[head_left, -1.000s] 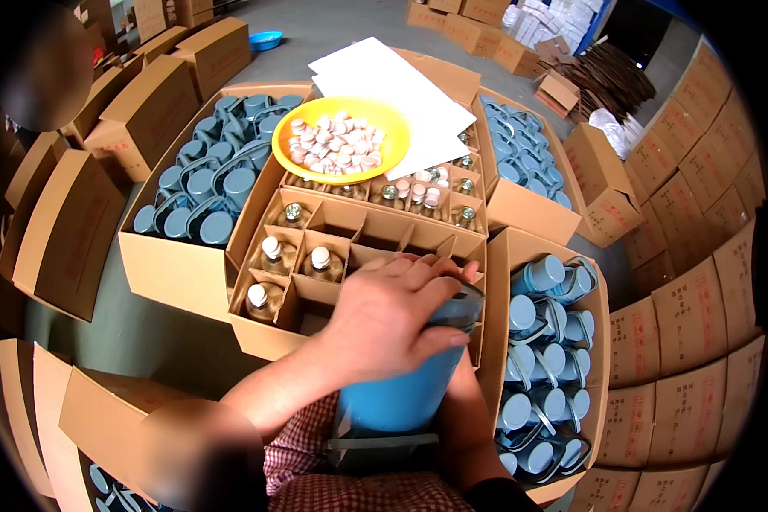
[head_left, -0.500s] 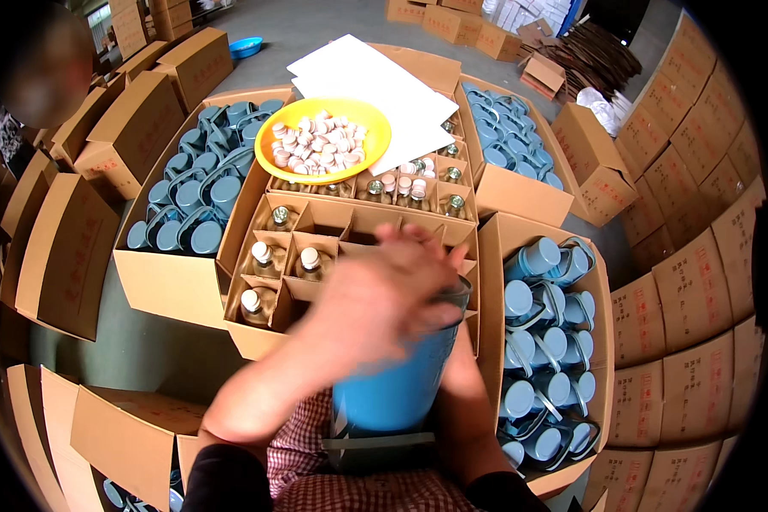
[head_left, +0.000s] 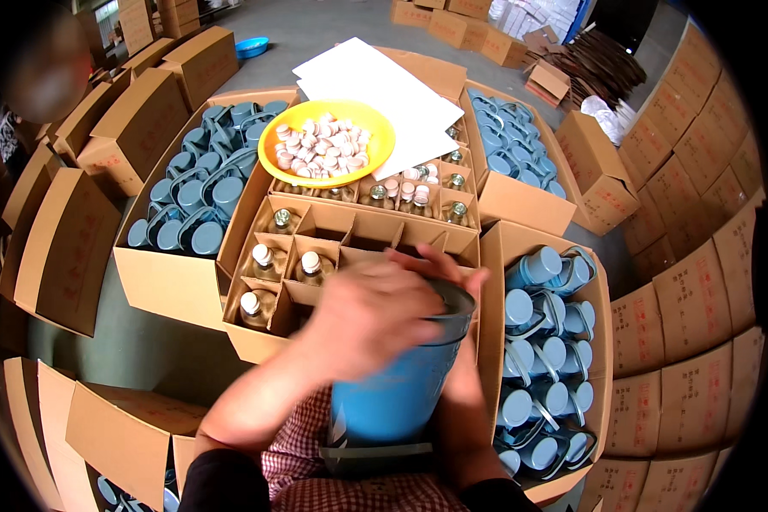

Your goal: The person places glass liners and stoppers into blue plastic thermos housings, screws on the top rings to secure them, and places the assembled flasks into a cardboard shipping box.

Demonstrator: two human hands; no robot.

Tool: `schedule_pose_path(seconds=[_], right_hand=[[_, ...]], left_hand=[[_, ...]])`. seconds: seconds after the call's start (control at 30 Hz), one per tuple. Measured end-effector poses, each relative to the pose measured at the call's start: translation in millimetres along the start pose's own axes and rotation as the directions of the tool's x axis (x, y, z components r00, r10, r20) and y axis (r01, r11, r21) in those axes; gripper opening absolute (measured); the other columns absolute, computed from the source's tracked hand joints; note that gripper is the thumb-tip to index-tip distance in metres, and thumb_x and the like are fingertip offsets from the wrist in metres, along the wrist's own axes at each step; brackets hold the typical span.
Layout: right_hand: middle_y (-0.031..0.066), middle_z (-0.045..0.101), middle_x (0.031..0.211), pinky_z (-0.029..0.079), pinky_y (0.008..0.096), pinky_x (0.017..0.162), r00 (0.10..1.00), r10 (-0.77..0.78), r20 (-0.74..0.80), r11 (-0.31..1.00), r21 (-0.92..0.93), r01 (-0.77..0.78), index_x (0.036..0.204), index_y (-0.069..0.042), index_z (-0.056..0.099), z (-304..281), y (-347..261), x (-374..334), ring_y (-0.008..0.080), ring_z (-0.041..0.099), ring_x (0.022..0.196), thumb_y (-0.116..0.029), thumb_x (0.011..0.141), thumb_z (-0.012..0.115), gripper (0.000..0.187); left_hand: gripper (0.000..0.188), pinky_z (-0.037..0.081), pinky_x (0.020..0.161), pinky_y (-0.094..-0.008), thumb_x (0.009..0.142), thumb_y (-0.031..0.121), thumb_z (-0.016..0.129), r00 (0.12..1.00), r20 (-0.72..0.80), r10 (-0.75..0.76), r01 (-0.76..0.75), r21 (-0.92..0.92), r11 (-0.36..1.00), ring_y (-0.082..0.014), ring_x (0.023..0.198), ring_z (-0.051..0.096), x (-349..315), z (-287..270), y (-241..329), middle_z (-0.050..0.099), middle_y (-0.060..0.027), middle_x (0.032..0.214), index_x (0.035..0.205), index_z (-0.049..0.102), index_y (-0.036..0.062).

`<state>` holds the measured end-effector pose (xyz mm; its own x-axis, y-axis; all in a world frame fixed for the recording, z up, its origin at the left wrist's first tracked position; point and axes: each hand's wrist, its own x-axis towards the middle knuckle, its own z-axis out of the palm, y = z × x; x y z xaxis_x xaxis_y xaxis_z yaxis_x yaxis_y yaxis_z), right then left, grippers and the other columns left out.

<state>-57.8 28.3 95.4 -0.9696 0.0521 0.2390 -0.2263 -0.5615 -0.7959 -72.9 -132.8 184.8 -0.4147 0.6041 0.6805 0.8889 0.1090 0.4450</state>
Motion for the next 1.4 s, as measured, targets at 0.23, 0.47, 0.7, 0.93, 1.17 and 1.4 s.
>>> schedule_pose_path(seconds=[0.23,0.47,0.7,0.93,1.17,1.4], right_hand=[[0.0224,0.062,0.106,0.043,0.0403,0.093,0.998,-0.005,-0.061,0.947,-0.320,-0.014,0.116,0.005,0.054,-6,-40,-5,0.0303,0.060,0.100,-0.074,0.083,0.021,0.092],[0.0250,0.060,0.110,0.042,0.0380,0.095,0.989,0.083,0.126,0.900,-0.435,-0.020,0.121,0.005,0.053,-5,-40,-6,0.0286,0.056,0.108,-0.082,0.076,0.016,0.104],[0.0232,0.062,0.106,0.044,0.0373,0.091,0.939,0.101,-0.328,0.992,-0.040,-0.120,0.108,0.009,0.059,20,-21,10,0.0299,0.059,0.100,-0.080,0.078,0.012,0.105],[0.0216,0.066,0.095,0.036,0.0410,0.099,0.986,0.138,0.095,0.983,-0.135,-0.125,0.110,0.006,0.060,-4,-33,1,0.0318,0.053,0.111,-0.075,0.083,0.012,0.098],[0.0105,0.061,0.071,0.047,0.0330,0.068,0.918,0.208,-0.339,0.943,0.318,-0.096,0.099,0.002,0.062,-10,-6,23,0.0233,0.060,0.070,-0.063,0.088,0.036,0.071],[0.0077,0.058,0.070,0.045,0.0306,0.067,0.997,0.075,0.005,0.977,0.202,-0.074,0.089,-0.001,0.062,-15,11,28,0.0191,0.057,0.070,-0.049,0.090,0.043,0.051]], left_hand=[[0.024,0.047,0.061,-0.0336,0.077,0.025,0.065,0.963,0.039,-0.266,0.264,-0.319,0.910,-0.0249,0.069,0.059,-11,-15,-32,0.058,-0.0106,0.074,0.074,0.060,0.0023],[0.025,0.047,0.074,-0.0358,0.080,0.026,0.063,0.995,-0.091,-0.039,-0.004,-0.435,0.901,-0.0256,0.081,0.059,-30,-6,-46,0.063,-0.0107,0.091,0.077,0.065,0.0009],[0.021,0.046,0.061,-0.0340,0.075,0.026,0.065,0.988,0.004,-0.153,0.152,0.070,0.986,-0.0252,0.076,0.059,32,-1,15,0.057,-0.0066,0.078,0.069,0.064,0.0053],[0.018,0.045,0.055,-0.0348,0.071,0.025,0.067,0.993,-0.009,0.120,-0.118,-0.264,0.957,-0.0248,0.065,0.057,-5,-4,-42,0.054,-0.0075,0.071,0.072,0.066,0.0069],[0.023,0.047,0.060,-0.0364,0.073,0.028,0.065,0.971,0.223,-0.081,0.056,0.119,0.991,-0.0248,0.068,0.059,33,-5,1,0.057,-0.0096,0.075,0.074,0.064,0.0046],[0.023,0.047,0.056,-0.0338,0.072,0.027,0.066,0.961,0.278,0.012,-0.076,0.222,0.972,-0.0240,0.069,0.059,30,15,-4,0.056,-0.0079,0.076,0.074,0.063,0.0045]])
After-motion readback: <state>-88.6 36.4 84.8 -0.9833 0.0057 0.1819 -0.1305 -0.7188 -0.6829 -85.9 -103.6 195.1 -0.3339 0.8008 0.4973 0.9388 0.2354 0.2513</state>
